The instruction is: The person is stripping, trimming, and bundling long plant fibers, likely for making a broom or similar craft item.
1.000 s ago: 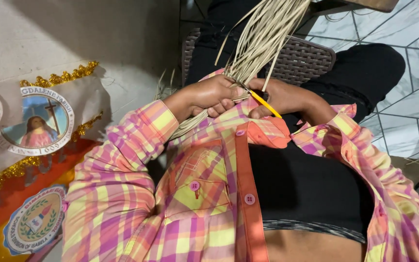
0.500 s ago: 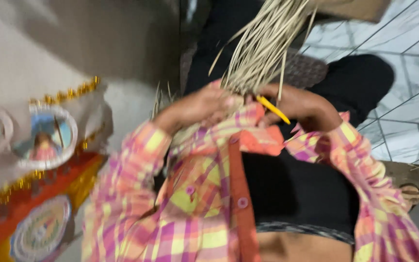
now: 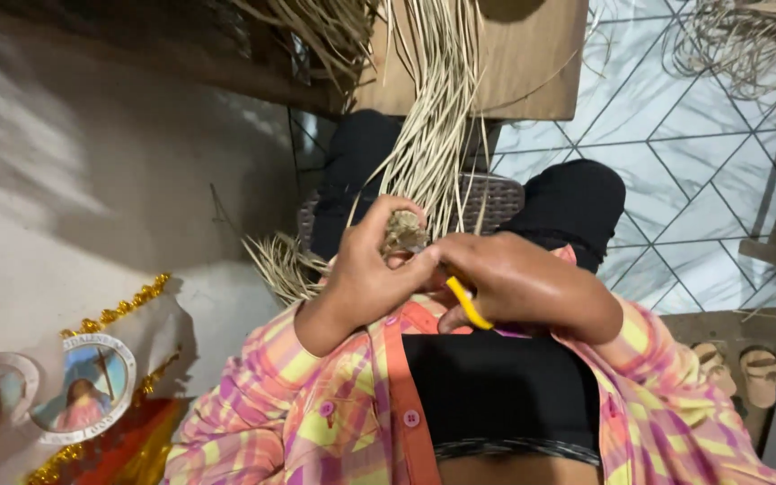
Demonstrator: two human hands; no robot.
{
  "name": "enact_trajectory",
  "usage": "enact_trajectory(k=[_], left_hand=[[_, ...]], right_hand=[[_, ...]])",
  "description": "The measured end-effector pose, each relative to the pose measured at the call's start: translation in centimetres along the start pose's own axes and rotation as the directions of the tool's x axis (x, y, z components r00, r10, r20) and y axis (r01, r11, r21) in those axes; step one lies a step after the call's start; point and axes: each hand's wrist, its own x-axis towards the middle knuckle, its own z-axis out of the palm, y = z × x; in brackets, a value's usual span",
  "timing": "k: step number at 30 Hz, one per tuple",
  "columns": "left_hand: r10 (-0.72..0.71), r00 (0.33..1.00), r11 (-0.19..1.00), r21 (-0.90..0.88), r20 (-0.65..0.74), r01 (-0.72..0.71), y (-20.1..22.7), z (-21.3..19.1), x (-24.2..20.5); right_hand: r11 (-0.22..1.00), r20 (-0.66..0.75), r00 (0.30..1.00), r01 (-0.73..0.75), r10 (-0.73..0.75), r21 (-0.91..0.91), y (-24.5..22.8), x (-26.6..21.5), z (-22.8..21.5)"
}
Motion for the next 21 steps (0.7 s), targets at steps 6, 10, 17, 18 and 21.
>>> enact_trajectory(k=[6,10,17,18,21], left_hand=[[-0.026,1.000,0.997,-0.075,-0.017,0.025,2.3,-0.1,1.8],[-0.099,0.995,0.971,-0.219,-0.022,0.092,2.3,-2.0,3.0],[-0.074,0.986,0.990,-0.128,-0.152,0.054,1.3,-5.6,3.9],[-0.046,0.987,0.981,-0.194,-0.154,0.015,0.8,-5.7,3.9],[-0.012,0.999,0.905,-0.425,-0.034,-0.004,1.1,-5.6,4.5]], right_hand=[[0.999,-0.210,0.978,0.000,0.009,0.045,-0.5,-1.7,-3.3],[0.999,-0.347,0.937,-0.030,0.036,0.024,5.4,-2.1,-8.1],[0.688,-0.714,0.689,-0.578,0.123,-0.439,12.3,-0.3,-21.8],[0.714,-0.703,0.695,-0.569,0.153,-0.408,12.3,0.0,-22.6],[0.792,-0.644,0.730,-0.525,0.230,-0.312,12.1,1.9,-23.9]])
